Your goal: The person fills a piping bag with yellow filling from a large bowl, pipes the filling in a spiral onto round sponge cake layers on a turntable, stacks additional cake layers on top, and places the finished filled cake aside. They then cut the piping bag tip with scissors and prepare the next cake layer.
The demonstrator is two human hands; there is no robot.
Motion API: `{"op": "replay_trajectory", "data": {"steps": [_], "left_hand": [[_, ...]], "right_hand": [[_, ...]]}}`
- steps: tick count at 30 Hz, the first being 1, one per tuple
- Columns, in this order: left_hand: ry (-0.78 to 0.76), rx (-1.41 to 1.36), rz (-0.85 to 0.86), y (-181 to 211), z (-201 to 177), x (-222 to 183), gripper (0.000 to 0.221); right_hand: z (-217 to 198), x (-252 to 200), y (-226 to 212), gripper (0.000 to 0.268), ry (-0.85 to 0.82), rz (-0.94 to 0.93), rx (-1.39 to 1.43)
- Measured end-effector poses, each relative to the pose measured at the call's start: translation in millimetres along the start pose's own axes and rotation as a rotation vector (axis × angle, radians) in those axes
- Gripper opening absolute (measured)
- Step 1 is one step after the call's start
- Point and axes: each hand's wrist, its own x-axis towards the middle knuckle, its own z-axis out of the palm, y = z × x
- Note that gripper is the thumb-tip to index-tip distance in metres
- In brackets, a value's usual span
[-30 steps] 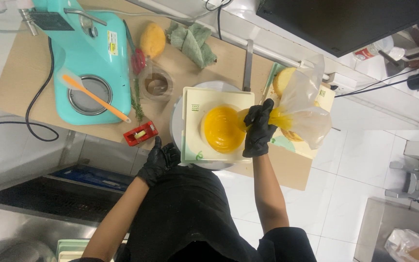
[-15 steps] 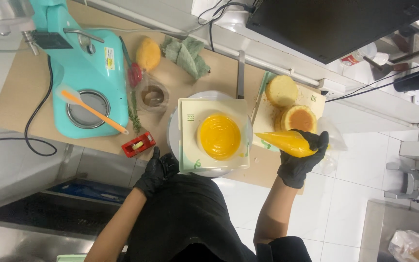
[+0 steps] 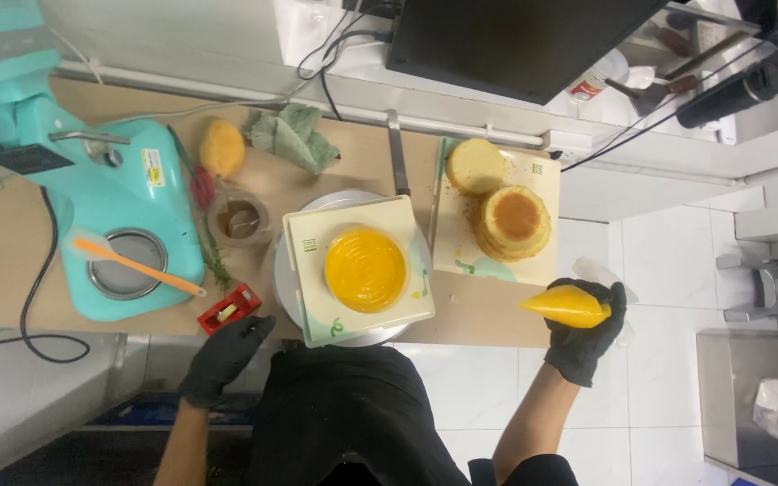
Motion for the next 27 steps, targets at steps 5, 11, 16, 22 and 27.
{"op": "replay_trajectory", "data": {"steps": [5, 11, 16, 22, 27], "left_hand": [[0.081, -0.206, 0.430, 132, -53, -34, 0.041], [-0.100, -0.023, 0.744, 288, 8, 65, 0.045], [-0.225, 0.273, 0.719, 341, 111, 238, 0.066], [-0.392, -0.372, 0.193, 360, 207, 354, 0.074], [-0.388, -0.201, 0.320, 376, 265, 320, 0.083]], "right_hand": [[-30, -6, -27, 0.032, 0.188, 0.245, 0.014], [-169, 25, 46, 0.042, 0.280, 0.509, -0.571], [-209, 40, 105, 0.062, 0.292, 0.450, -1.162], [-249, 73, 160, 0.061, 0.474, 0.295, -1.552], [-241, 81, 163, 0.070, 0.434, 0.216, -1.529]]}}
